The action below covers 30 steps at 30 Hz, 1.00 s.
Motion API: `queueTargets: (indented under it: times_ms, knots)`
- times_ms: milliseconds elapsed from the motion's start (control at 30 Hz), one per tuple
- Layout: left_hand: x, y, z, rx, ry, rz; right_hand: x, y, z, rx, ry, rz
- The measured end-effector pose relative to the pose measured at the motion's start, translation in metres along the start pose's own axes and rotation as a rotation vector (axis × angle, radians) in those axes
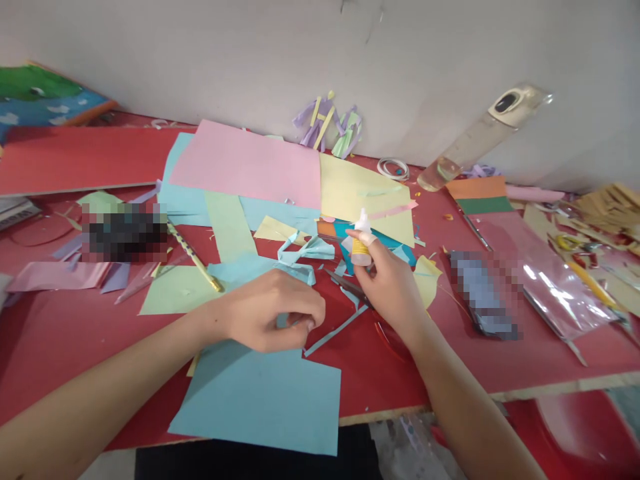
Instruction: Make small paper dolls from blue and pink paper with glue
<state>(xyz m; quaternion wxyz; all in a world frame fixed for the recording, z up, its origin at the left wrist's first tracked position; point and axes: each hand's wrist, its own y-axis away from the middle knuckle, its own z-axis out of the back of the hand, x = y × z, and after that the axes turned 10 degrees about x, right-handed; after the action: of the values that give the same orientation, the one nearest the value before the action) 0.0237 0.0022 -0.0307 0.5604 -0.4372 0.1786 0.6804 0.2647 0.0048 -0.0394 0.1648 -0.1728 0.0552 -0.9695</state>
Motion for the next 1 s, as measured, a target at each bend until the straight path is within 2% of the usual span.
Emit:
queueTargets:
  times_ms: [100,200,333,433,500,600,733,800,900,1000]
  knots:
    - [0.001,0.000,-0.001,-0.001,-0.035,0.005,0.000,-0.001,0.001,0.015,0.069,-0.015]
    - [0.003,0.001,0.003,-0.060,-0.104,0.005,0.001,0.000,0.001,0.026,0.087,-0.020]
    - [0.011,0.009,0.019,-0.209,-0.212,0.068,0.003,0.002,0.000,0.059,0.071,-0.008]
    - [0.019,0.018,0.035,-0.290,-0.315,0.181,0.005,0.002,0.001,0.115,0.050,0.007]
    - [0.022,0.023,0.044,-0.277,-0.354,0.202,0.007,0.002,0.001,0.139,0.062,0.003]
    - [0.025,0.027,0.053,-0.203,-0.398,0.160,0.007,0.002,0.002,0.159,0.099,-0.009]
    - [0.033,0.028,0.053,-0.073,-0.512,0.161,0.005,0.003,0.001,0.144,0.067,0.005]
    - [0.039,0.027,0.051,-0.062,-0.571,0.171,0.005,0.003,0.001,0.115,0.017,0.017]
    - [0.045,0.027,0.048,-0.155,-0.616,0.154,0.006,0.002,0.002,0.013,-0.088,0.041]
    - [0.041,0.026,0.048,-0.377,-0.599,0.161,0.009,0.002,0.003,-0.080,-0.191,0.068]
